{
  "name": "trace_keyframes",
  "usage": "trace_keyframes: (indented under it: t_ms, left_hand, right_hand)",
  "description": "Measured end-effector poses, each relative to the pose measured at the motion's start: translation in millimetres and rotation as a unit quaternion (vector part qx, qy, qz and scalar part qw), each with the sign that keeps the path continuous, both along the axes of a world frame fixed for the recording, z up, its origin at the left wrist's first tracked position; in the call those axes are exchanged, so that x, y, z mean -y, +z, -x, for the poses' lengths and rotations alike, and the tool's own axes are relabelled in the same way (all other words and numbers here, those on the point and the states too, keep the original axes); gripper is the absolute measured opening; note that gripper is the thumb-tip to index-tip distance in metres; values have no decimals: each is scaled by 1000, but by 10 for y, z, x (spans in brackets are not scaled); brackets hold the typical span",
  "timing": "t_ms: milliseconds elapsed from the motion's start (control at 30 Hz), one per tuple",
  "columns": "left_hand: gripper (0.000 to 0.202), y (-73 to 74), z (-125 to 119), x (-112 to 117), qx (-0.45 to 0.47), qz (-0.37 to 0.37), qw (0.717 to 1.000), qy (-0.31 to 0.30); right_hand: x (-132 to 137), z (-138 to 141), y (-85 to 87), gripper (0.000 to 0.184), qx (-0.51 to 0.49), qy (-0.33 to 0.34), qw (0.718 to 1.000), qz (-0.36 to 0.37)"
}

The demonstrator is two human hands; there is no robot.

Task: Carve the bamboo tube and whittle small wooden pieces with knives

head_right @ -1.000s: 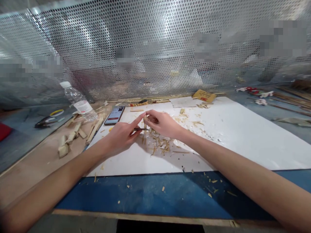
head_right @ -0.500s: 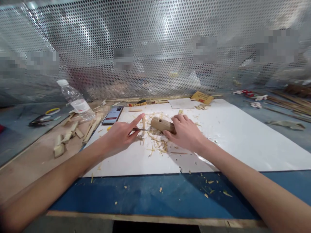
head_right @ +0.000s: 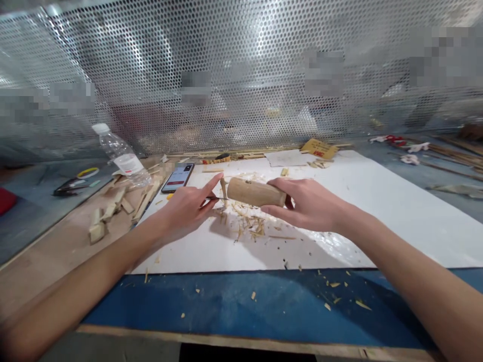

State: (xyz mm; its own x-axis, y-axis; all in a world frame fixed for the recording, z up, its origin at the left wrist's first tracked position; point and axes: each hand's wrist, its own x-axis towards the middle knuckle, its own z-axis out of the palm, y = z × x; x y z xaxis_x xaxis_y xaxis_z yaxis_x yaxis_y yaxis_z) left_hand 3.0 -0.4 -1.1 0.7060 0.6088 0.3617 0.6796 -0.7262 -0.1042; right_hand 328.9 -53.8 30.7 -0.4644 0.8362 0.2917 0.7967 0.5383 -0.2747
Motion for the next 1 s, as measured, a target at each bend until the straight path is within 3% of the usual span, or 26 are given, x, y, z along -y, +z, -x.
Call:
trace_keyframes:
  t_ms: [300,433,733,867,1000]
  left_hand:
    - [73,-11,-32,2,0,5,1000,5]
    - [73,8,-57,25,25,19,999,-7]
    - [70,52,-93,81,36,45,998,12]
    - [72,34,-72,43,12,37,999,18]
    - [73,12,-60,9,-18,9,999,26]
  right_hand:
    - [21,187,-267,54,25,22,996,-79]
    - [0,166,-246,55,-33,8,997,-63]
    - [-28,184,-302,56,-34,-29,999,-29]
    - [-3,231,-309,54,58,-64,996,4]
    - [26,241,-279,60,36,-40,997,-62]
